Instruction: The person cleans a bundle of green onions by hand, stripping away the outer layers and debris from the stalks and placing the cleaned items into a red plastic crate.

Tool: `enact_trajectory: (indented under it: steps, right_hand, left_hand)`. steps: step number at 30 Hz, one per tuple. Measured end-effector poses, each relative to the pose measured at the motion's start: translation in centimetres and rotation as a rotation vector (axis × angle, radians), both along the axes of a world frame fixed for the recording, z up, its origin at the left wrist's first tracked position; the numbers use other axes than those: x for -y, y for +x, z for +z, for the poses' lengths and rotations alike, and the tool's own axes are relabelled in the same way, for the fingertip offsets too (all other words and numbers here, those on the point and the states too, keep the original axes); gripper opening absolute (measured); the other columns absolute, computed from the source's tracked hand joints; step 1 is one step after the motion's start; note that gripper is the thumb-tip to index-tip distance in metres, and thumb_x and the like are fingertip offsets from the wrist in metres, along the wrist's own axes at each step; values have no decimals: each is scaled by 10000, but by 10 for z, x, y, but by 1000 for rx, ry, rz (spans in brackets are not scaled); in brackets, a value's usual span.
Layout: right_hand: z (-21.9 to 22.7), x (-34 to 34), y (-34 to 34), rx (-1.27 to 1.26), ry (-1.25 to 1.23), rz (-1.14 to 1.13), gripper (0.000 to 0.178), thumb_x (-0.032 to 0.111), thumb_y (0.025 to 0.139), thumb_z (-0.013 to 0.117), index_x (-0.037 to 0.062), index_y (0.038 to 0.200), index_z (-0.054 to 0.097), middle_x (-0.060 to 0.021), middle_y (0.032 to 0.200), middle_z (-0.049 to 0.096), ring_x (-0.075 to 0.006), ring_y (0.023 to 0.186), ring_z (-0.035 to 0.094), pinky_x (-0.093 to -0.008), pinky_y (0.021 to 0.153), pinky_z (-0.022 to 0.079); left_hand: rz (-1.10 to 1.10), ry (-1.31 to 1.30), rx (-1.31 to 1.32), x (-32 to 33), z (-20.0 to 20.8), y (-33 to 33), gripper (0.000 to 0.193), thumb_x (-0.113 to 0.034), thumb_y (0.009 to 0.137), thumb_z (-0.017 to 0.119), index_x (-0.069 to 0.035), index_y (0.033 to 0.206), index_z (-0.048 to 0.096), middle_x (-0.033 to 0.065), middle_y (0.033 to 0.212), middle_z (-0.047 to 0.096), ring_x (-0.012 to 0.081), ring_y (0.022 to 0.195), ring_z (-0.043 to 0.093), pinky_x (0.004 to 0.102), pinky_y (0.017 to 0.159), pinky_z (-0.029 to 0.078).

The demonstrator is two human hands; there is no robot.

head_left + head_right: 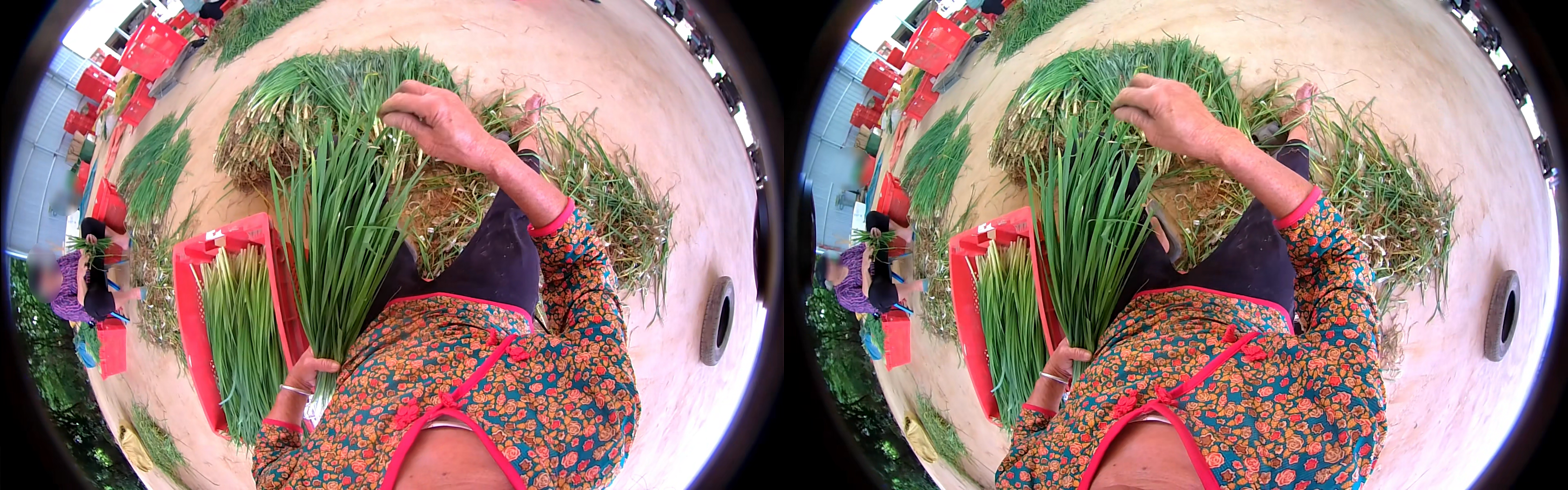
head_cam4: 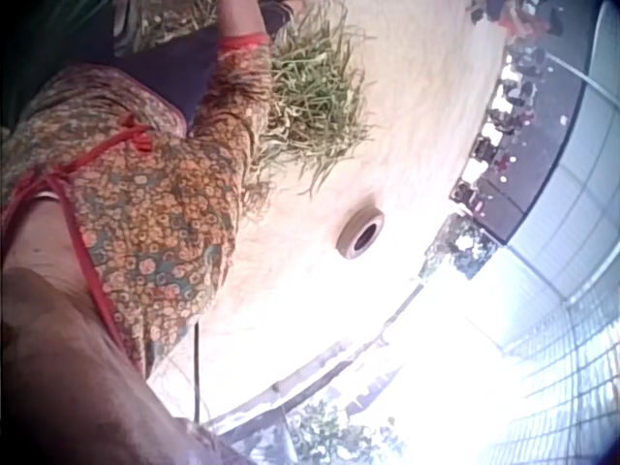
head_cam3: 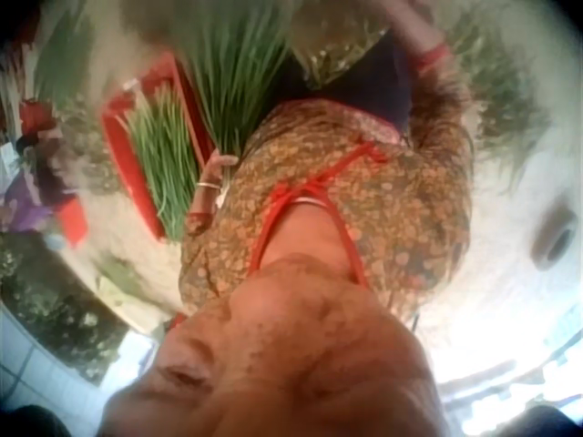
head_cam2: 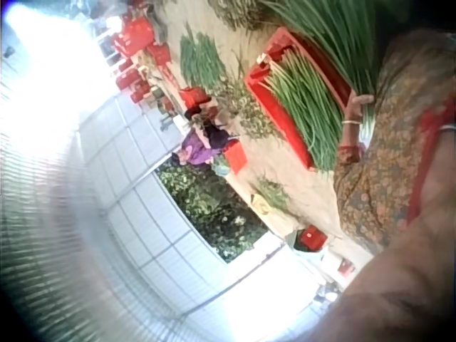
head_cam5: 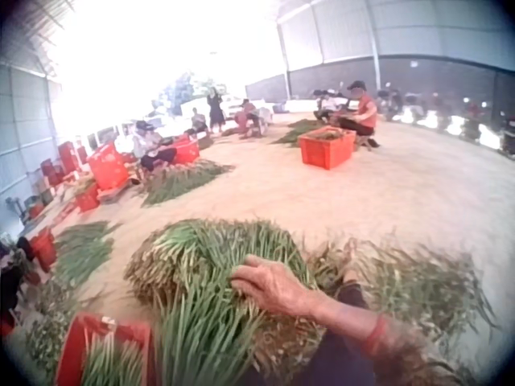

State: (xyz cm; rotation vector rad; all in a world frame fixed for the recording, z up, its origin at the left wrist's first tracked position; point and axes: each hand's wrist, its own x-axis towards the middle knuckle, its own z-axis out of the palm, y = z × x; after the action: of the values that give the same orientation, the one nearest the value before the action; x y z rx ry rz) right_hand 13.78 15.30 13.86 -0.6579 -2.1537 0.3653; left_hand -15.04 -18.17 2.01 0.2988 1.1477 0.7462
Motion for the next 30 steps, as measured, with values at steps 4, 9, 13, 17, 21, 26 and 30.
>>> enact_trajectory:
  steps: [4,9,13,17,21,26,30]
  right_hand:
    - [-10,7,-22,235,188,81,195,261,824,623,87,907,595,-75,841,542,-262,767,594,-385,621,499]
    - [-24,14,-40,237,-4,71,203,233,833,599,50,799,516,-110,816,541,-309,769,580,-420,639,475]
    - [-28,16,-27,-102,-483,-23,189,162,852,531,-16,830,591,-153,772,595,-278,693,570,-363,631,447]
    - [-37,8,11,-391,-793,-63,339,294,905,527,40,681,512,46,596,412,-45,542,347,-228,478,284]
    - [-44,39,29,-147,-618,178,338,324,871,628,-11,891,593,20,698,486,-51,640,448,-230,552,388]
    - [-82,72,12,-87,-861,253,176,148,865,631,12,972,599,31,734,533,-49,662,467,-228,584,412]
    - [-95,75,5,-311,-1061,223,98,104,878,588,11,906,605,35,715,540,-34,645,461,-217,562,402]
  left_hand:
    - [-12,21,-31,-1,1,0,703,-31,558,730,20,1221,500,119,1125,601,258,1027,575,335,933,428]
    - [-39,83,-35,-1,3,2,712,-16,564,729,2,1236,493,101,1131,600,240,1045,564,328,944,412]
    - [-56,97,-59,-2,8,4,769,-14,556,744,-24,1273,464,75,1189,566,225,1111,517,327,987,365]
    - [-86,151,-76,-5,4,4,830,-20,549,753,-42,1313,428,75,1250,522,219,1185,450,329,1023,316]
    - [-94,184,-92,-5,10,7,876,-31,558,761,-48,1348,383,78,1274,498,223,1200,432,326,1036,297]
    - [-93,207,-103,-7,15,6,882,-30,574,754,-44,1361,357,84,1282,489,219,1196,431,328,1034,302]
    - [-67,209,-120,-3,13,7,862,-43,577,756,-33,1348,372,81,1259,507,207,1170,453,320,1013,330]
